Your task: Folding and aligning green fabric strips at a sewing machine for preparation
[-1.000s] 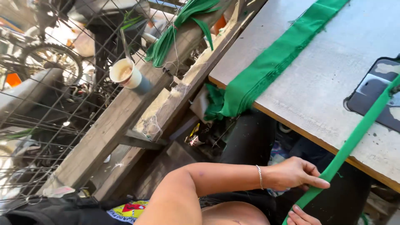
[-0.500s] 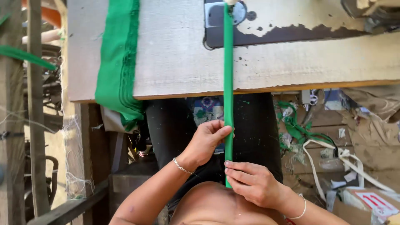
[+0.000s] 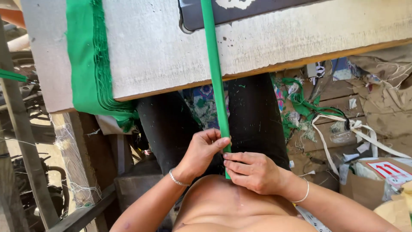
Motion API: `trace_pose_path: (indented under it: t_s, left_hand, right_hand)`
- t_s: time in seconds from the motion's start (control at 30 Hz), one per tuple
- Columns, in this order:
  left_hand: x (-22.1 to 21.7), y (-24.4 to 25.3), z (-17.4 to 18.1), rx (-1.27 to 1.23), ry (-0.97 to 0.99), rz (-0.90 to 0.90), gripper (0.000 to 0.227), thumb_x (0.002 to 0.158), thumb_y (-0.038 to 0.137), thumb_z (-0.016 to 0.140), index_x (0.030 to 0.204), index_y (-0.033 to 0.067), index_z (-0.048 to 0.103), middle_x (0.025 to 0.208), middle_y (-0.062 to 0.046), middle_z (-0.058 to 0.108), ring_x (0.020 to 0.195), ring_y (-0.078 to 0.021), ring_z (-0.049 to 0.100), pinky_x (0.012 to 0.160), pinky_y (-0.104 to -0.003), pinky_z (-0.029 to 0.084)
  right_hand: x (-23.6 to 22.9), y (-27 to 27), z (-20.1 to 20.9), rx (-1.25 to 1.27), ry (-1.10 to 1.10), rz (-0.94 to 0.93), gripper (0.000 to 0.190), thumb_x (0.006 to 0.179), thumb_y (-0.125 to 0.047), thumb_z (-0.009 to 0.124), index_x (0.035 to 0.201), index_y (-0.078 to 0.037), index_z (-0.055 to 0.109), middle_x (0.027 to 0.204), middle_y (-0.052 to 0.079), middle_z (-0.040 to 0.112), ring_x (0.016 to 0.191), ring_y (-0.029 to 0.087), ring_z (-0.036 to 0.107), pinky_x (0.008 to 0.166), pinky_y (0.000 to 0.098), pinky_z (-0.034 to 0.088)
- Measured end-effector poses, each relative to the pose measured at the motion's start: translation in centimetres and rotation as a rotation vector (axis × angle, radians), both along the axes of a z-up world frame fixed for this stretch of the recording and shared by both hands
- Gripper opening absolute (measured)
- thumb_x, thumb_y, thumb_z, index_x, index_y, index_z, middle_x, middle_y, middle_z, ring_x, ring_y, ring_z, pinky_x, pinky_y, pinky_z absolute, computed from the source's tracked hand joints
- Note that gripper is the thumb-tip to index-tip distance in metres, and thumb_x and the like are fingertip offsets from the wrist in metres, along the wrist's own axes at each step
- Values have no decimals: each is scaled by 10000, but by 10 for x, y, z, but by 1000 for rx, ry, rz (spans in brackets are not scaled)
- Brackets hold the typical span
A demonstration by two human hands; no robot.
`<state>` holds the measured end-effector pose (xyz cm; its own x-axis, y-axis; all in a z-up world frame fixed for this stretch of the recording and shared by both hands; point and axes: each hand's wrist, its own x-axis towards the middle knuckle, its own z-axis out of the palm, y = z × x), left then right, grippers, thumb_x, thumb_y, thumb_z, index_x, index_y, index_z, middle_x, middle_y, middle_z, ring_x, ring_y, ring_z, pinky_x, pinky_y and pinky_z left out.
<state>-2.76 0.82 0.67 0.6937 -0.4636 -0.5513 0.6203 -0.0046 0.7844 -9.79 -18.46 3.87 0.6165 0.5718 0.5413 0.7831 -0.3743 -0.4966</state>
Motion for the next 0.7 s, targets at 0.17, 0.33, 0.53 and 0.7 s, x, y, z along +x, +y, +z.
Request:
trace_pose_path:
  t_s: [0.17, 0.33, 0.53, 0.7]
  left_hand:
    - [-20, 9, 18, 0, 64, -25, 130, 943, 115, 743, 840, 73, 676, 746, 19, 638, 679, -55, 537, 630, -221, 482]
    - [-23, 12, 17, -120, 116, -92, 82, 966, 120, 702, 958, 41, 723, 816, 13, 668, 726, -79, 592, 681, -238, 537]
    - [-34, 2, -7, -81, 30, 70, 137, 821, 58, 843, 861, -10, 732, 663, -61, 669, 593, -86, 658, 593, -173, 475]
    - [-35, 3, -13, -61, 24, 45, 116, 855, 83, 817, 848, 5, 732, 659, -50, 665, 603, -64, 643, 593, -162, 456]
  right_hand:
    - [5, 1, 8, -13, -98, 93, 173, 1031, -3, 544, 933, 51, 676, 1054, 223, 706, 1065, 373, 662, 859, 440, 616]
    - [3, 2, 11, 17, -118, 16, 143, 1006, -24, 611, 894, -4, 697, 1027, 148, 728, 1014, 310, 692, 815, 419, 596]
    - [-6, 9, -15, 203, -211, -123, 260, 1015, -81, 584, 810, -56, 742, 936, 122, 748, 905, 308, 728, 751, 445, 626]
    - [-5, 12, -6, 202, -193, -138, 266, 1009, -76, 586, 795, -67, 742, 914, 112, 753, 872, 294, 742, 746, 441, 640]
